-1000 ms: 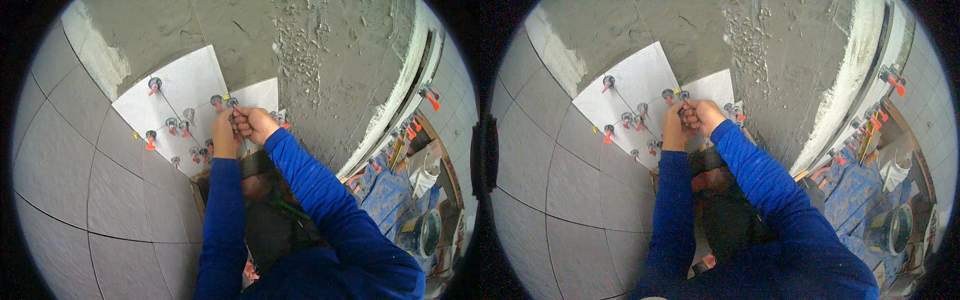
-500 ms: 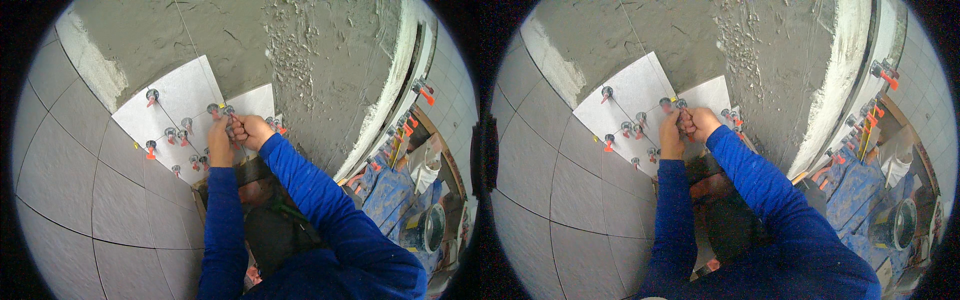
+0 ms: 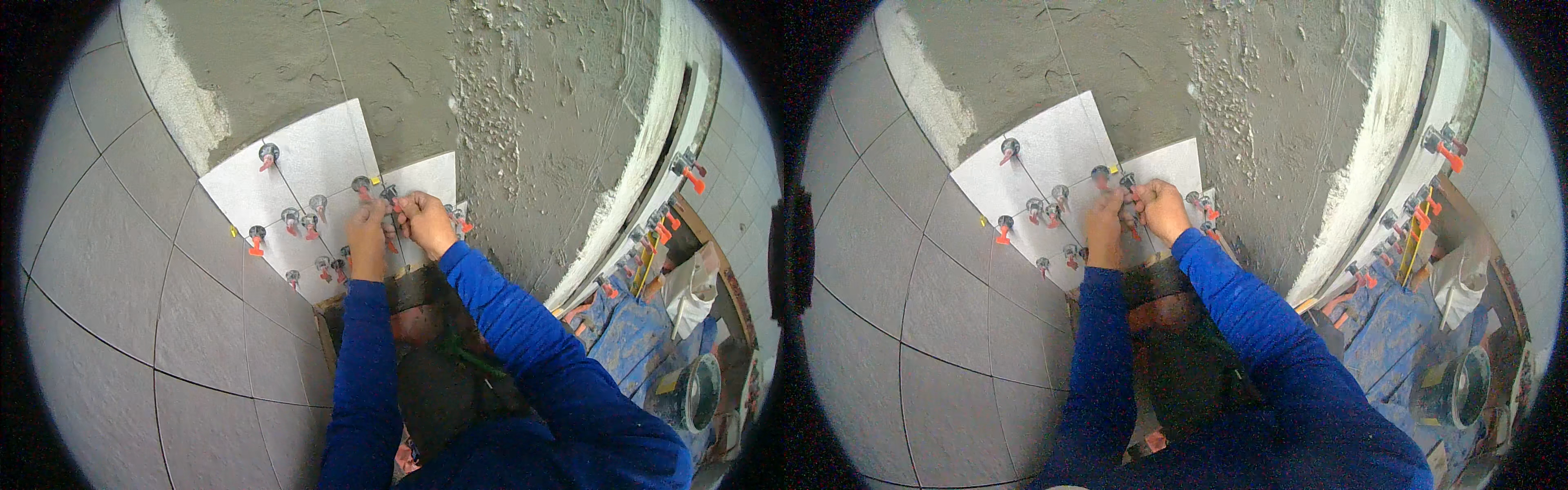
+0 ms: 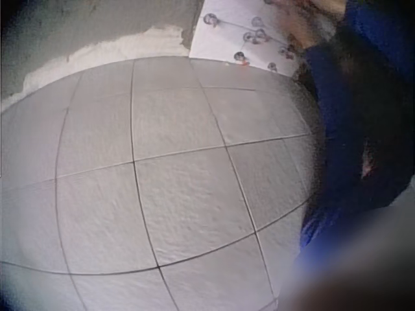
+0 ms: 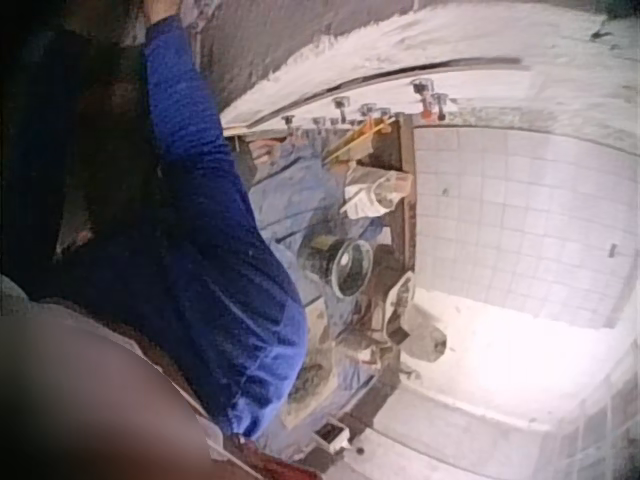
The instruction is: The person installs white ceramic tiles onto a wall covered in adhesive. They use red tile leveling clips and wedges to secure and align the tiles, tightening the system to ensure a flush surface.
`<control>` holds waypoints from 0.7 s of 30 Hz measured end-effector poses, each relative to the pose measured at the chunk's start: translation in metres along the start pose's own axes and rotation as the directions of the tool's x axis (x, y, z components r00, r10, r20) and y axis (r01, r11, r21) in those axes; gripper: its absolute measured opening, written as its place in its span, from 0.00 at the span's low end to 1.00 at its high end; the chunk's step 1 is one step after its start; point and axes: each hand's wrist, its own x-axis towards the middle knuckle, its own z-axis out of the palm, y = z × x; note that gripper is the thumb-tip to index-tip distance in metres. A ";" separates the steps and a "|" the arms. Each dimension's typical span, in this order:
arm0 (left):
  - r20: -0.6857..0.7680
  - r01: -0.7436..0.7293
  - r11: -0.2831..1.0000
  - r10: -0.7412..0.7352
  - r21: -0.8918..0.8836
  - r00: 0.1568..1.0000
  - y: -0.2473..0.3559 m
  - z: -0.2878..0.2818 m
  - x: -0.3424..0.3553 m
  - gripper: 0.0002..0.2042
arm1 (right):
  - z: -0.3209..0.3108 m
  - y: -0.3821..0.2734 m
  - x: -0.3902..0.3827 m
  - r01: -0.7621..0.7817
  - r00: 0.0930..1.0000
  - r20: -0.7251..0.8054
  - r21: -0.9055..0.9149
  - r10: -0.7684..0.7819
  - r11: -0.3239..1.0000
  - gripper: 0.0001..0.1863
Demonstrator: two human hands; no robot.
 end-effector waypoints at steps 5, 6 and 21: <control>0.005 0.021 1.000 -0.021 -0.021 1.000 -0.005 -0.002 0.003 0.13 | 0.001 0.004 -0.003 0.227 0.950 -0.096 -0.445 -0.298 0.866 0.14; 0.009 0.024 1.000 -0.024 -0.009 1.000 -0.006 -0.003 0.003 0.13 | 0.001 0.003 -0.004 0.278 0.902 -0.107 -0.597 -0.419 0.752 0.14; 0.002 0.024 0.999 -0.024 -0.026 1.000 -0.008 -0.004 0.002 0.14 | 0.005 -0.009 -0.012 0.400 0.738 0.116 -0.869 -0.665 0.292 0.14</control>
